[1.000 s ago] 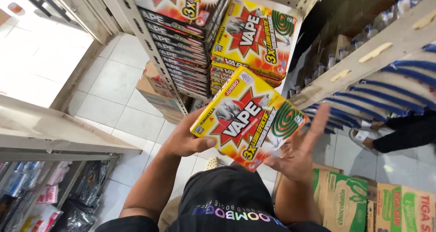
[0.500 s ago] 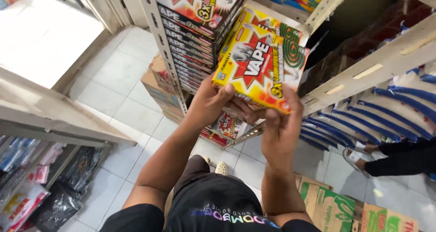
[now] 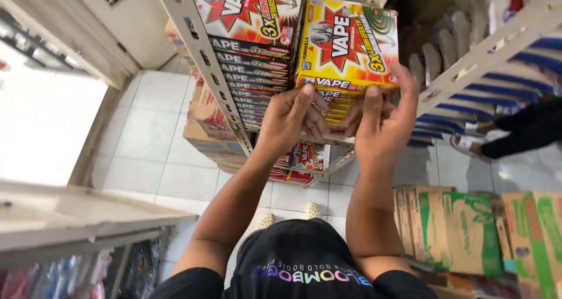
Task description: The person stocks boxes of mosquito repellent coils on metal shelves and organizes various packaged items in a store by hand.
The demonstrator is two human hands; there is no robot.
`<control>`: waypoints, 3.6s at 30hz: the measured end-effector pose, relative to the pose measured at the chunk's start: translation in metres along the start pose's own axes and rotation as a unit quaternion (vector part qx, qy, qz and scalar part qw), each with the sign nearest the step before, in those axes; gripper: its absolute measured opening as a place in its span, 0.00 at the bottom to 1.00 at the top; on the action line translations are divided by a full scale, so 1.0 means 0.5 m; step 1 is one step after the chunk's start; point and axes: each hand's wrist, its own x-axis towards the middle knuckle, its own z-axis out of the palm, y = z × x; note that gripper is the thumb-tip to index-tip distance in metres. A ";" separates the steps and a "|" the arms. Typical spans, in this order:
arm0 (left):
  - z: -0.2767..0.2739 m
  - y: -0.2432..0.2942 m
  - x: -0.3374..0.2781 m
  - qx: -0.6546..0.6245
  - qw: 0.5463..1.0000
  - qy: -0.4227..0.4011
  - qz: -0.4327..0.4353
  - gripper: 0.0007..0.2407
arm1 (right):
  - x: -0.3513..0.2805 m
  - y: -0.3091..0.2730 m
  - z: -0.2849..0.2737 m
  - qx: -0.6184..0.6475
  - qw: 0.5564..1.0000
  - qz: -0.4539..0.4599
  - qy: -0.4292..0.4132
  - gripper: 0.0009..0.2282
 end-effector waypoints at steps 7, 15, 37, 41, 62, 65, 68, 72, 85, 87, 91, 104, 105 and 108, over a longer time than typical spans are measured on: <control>-0.013 0.002 0.015 -0.044 0.996 -0.057 -0.044 0.25 | 0.002 0.043 0.017 -0.106 0.987 -0.104 0.053 0.13; -0.006 -0.062 -0.014 -0.048 0.988 -0.145 -0.007 0.23 | -0.046 -0.009 0.026 -0.055 0.994 -0.059 0.068 0.18; 0.484 -0.785 -0.079 0.133 0.689 -0.644 -0.306 0.10 | -0.655 0.351 -0.591 0.069 0.788 0.268 0.550 0.09; 0.635 -0.859 -0.092 0.149 0.698 -0.640 -0.285 0.10 | -0.665 0.350 -0.677 0.022 0.766 0.223 0.603 0.09; 1.578 -0.972 -0.039 0.100 0.842 -0.510 0.142 0.19 | -0.512 0.256 -1.500 -0.409 0.548 0.120 0.720 0.29; 1.621 -0.988 -0.028 0.180 0.787 -0.566 0.167 0.24 | -0.494 0.237 -1.559 -0.398 0.583 0.171 0.687 0.27; 1.617 -0.982 -0.041 0.206 0.795 -0.558 0.119 0.24 | -0.498 0.248 -1.545 -0.392 0.570 0.191 0.697 0.27; 1.578 -0.955 -0.055 0.167 0.835 -0.510 0.122 0.15 | -0.501 0.258 -1.491 -0.491 0.488 0.152 0.706 0.21; 1.242 -0.802 -0.084 -0.120 0.868 -0.446 -0.183 0.13 | -0.468 0.253 -1.131 -0.302 0.501 -0.088 0.806 0.11; 1.154 -0.793 -0.076 -0.124 0.860 -0.451 -0.202 0.17 | -0.460 0.265 -1.061 -0.268 0.531 -0.131 0.793 0.12; 0.980 -0.758 -0.058 -0.097 0.855 -0.468 -0.202 0.28 | -0.435 0.263 -0.928 0.014 0.584 -0.071 0.809 0.16; 0.356 -0.595 -0.132 0.004 0.886 -0.425 -0.187 0.32 | -0.557 0.313 -0.494 0.140 0.828 0.079 0.538 0.17; 0.300 -0.593 -0.148 0.005 0.894 -0.406 -0.192 0.30 | -0.565 0.313 -0.451 0.143 0.841 0.102 0.512 0.17; 0.142 -0.592 -0.190 -0.010 0.912 -0.357 -0.200 0.26 | -0.585 0.318 -0.321 0.130 0.875 0.136 0.446 0.19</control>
